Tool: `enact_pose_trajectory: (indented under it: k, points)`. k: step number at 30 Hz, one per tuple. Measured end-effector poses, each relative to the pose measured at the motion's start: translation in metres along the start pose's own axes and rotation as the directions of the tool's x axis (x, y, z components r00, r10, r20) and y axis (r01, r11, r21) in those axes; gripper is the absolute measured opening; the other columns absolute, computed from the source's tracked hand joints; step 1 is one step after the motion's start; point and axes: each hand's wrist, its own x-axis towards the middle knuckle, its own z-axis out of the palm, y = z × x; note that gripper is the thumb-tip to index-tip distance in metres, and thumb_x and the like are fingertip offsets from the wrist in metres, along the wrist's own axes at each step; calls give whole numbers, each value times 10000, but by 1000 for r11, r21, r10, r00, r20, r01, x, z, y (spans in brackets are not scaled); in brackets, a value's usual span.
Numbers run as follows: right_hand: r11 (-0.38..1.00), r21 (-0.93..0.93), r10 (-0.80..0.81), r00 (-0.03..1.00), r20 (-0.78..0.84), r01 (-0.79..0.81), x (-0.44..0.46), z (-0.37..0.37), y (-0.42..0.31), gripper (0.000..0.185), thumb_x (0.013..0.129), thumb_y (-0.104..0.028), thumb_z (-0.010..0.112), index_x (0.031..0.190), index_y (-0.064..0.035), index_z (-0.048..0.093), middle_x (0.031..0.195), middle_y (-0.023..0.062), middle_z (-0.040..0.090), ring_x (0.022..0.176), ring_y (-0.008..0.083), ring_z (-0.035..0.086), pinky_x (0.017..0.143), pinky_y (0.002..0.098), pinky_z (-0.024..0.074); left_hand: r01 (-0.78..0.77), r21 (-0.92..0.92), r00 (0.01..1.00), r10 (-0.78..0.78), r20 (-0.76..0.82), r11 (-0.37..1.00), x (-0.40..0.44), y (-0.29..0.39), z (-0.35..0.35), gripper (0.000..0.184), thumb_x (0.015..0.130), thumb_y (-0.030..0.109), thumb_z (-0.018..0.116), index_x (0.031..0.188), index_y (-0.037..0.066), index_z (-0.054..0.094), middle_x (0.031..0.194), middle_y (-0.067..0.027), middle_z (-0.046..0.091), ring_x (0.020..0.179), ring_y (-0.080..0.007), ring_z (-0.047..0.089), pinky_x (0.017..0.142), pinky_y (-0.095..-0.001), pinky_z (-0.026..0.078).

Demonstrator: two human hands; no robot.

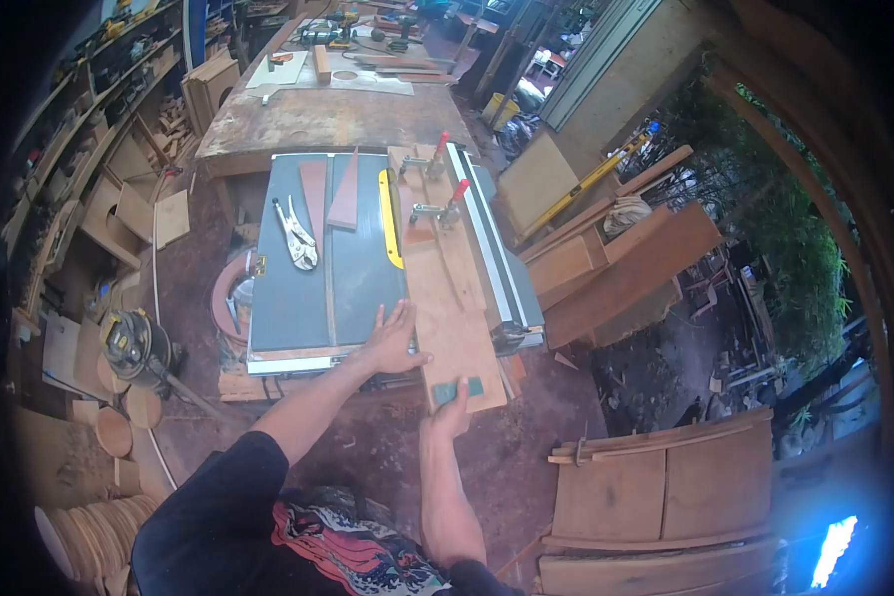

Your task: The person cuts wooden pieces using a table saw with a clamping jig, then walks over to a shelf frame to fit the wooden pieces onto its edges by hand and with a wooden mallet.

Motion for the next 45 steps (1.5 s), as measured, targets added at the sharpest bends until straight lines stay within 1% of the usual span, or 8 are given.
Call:
enact_pose_trajectory:
  k: [14, 20, 23, 26, 29, 32, 35, 45]
  points:
    - [998, -46, 38, 993, -113, -44, -4, 33, 1, 558, 892, -237, 761, 1286, 95, 545, 1204, 169, 629, 1009, 295, 666, 828, 462, 595, 7, 2, 1000, -7, 13, 1000, 2, -2, 2, 1170, 808, 567, 687, 1543, -137, 109, 1623, -316, 177, 1547, -390, 112, 1242, -566, 37]
    - [1000, 23, 11, 999, -45, -10, 30, 27, 25, 538, 880, -244, 772, 1257, 87, 577, 1188, 173, 635, 978, 289, 666, 800, 455, 597, 2, -2, 1000, -2, 16, 1000, 3, -3, 3, 1172, 807, 565, 694, 1547, -129, 108, 1624, -312, 180, 1548, -386, 115, 1242, -567, 40]
    - [999, -39, -25, 995, -94, 21, 29, 32, 24, 535, 877, -242, 776, 1256, 82, 581, 1192, 167, 637, 979, 280, 665, 799, 446, 595, -3, -5, 1000, 3, 10, 1000, 3, -4, 3, 1173, 807, 571, 695, 1549, -125, 111, 1622, -313, 186, 1547, -387, 118, 1241, -565, 41]
    - [996, -76, 27, 993, -115, -36, 47, 24, 29, 582, 870, -255, 789, 1303, 44, 539, 1198, 165, 618, 1008, 316, 657, 818, 496, 602, -6, -5, 1000, 6, 8, 1000, 3, -3, 3, 1175, 806, 579, 693, 1549, -124, 116, 1619, -316, 194, 1546, -389, 121, 1242, -562, 44]
    - [995, -86, -55, 997, -61, 50, 46, 20, 30, 602, 867, -266, 791, 1307, 52, 532, 1204, 168, 614, 1007, 321, 659, 804, 498, 604, -30, 4, 999, 30, -20, 1000, 1, -5, 5, 1182, 805, 600, 686, 1549, -124, 120, 1616, -318, 200, 1545, -393, 123, 1242, -560, 46]
    - [1000, -9, -25, 999, -38, 24, 26, 21, 18, 516, 882, -228, 772, 1269, 54, 579, 1203, 156, 634, 995, 281, 667, 796, 434, 606, -52, 44, 999, 53, -9, 998, -8, -2, 5, 1179, 813, 625, 671, 1545, -127, 133, 1607, -328, 209, 1538, -409, 132, 1238, -575, 40]
    - [997, 13, 75, 994, -82, -74, 12, 8, 7, 532, 885, -226, 770, 1283, 57, 560, 1209, 158, 628, 1004, 292, 668, 801, 454, 612, -56, 68, 998, 55, 4, 996, -21, 5, 12, 1185, 817, 653, 649, 1546, -126, 132, 1610, -320, 210, 1537, -415, 129, 1237, -578, 35]
    - [999, 41, -18, 998, -55, 21, -20, -80, -21, 568, 872, -195, 782, 1309, 69, 533, 1222, 173, 616, 1034, 309, 659, 807, 467, 611, -64, 54, 997, 62, 37, 997, -93, 56, 44, 1209, 801, 638, 671, 1541, -136, 110, 1610, -327, 200, 1534, -441, 110, 1218, -629, 9]
